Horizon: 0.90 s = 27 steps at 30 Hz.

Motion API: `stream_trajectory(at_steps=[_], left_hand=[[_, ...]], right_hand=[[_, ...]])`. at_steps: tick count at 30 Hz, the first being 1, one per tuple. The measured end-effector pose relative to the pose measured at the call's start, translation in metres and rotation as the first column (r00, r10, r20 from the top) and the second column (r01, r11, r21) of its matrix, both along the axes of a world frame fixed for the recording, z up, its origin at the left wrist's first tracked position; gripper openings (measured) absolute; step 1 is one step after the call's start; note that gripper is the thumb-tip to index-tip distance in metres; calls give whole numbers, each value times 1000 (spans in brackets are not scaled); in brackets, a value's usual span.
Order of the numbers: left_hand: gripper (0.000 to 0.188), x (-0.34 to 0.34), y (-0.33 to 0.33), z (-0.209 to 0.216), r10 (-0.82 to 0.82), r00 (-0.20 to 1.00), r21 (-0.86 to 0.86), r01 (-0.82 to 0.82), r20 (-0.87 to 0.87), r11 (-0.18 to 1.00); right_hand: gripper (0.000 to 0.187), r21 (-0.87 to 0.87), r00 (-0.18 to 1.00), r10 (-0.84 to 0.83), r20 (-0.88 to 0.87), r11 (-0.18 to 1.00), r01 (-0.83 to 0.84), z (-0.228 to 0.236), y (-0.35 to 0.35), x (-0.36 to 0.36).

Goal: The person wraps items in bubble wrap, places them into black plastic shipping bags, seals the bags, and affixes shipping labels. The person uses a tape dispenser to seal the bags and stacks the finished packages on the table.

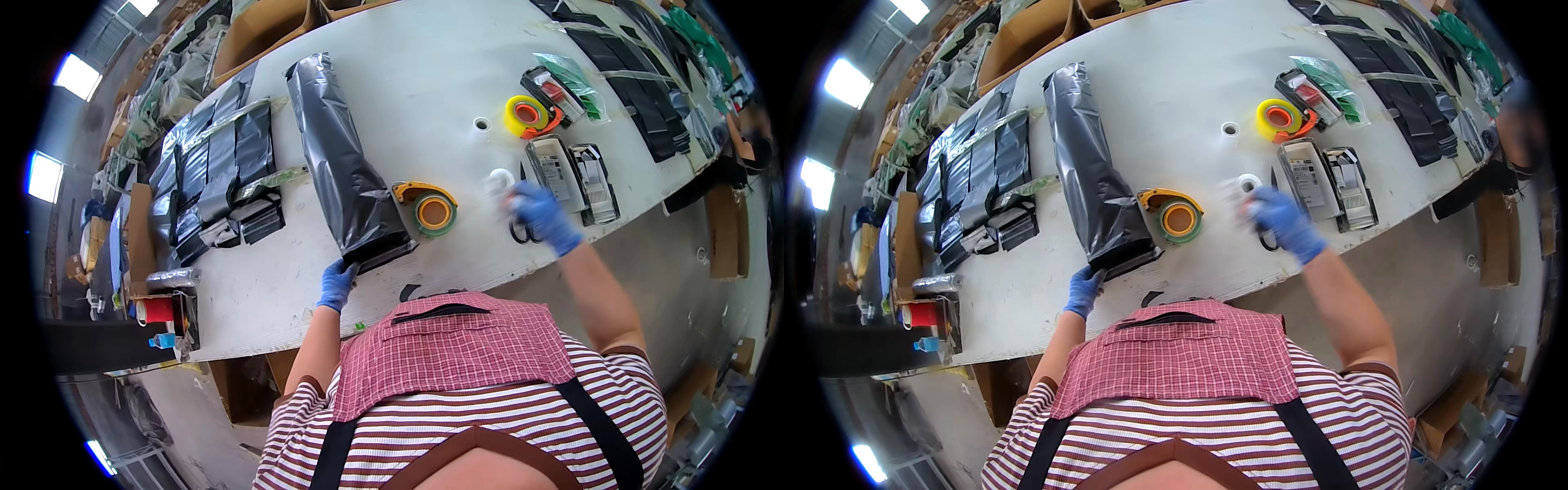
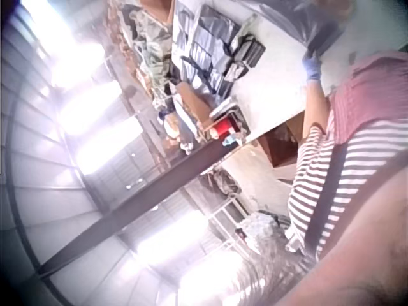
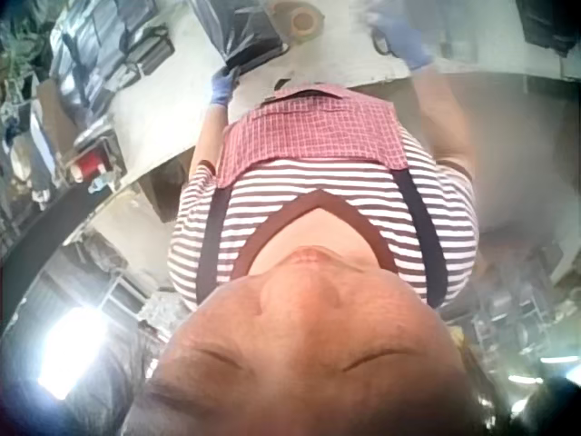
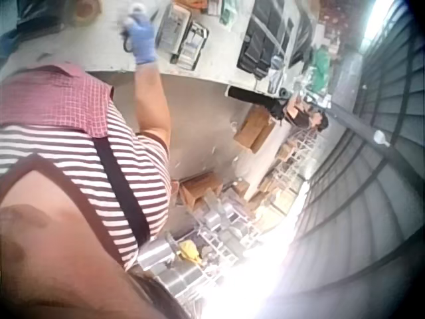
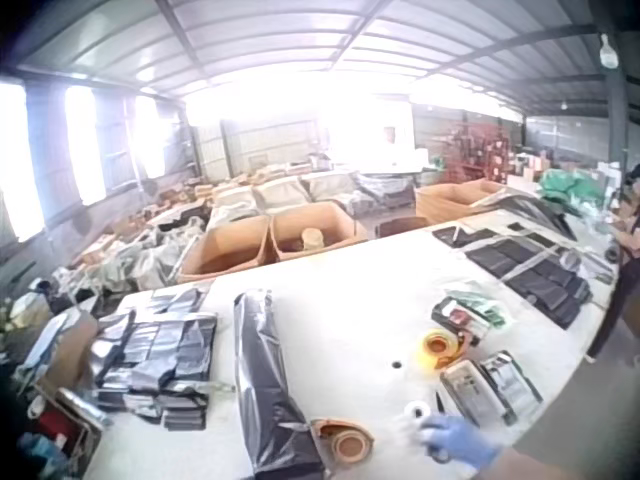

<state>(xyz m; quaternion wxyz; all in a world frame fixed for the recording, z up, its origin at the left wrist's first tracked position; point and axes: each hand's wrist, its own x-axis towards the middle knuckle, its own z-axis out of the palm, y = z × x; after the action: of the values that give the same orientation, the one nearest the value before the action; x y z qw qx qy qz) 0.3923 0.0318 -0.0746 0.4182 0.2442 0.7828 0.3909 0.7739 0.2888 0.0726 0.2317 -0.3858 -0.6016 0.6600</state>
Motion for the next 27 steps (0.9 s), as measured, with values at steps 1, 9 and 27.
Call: stream_trajectory(at_steps=[1,9,27], left_hand=[[23,4,-1,3,-4,1000,-2,4,28,1000],[22,1,5,19,-108,990,4,108,90,994],[28,-41,25,50,-69,853,-8,85,518,996]], right_hand=[[18,-90,984,175,31,981,-172,-1,-21,-31],[24,71,796,433,424,860,-506,-131,-88,-217],[30,563,874,218,434,692,-452,-108,-161,-243]])
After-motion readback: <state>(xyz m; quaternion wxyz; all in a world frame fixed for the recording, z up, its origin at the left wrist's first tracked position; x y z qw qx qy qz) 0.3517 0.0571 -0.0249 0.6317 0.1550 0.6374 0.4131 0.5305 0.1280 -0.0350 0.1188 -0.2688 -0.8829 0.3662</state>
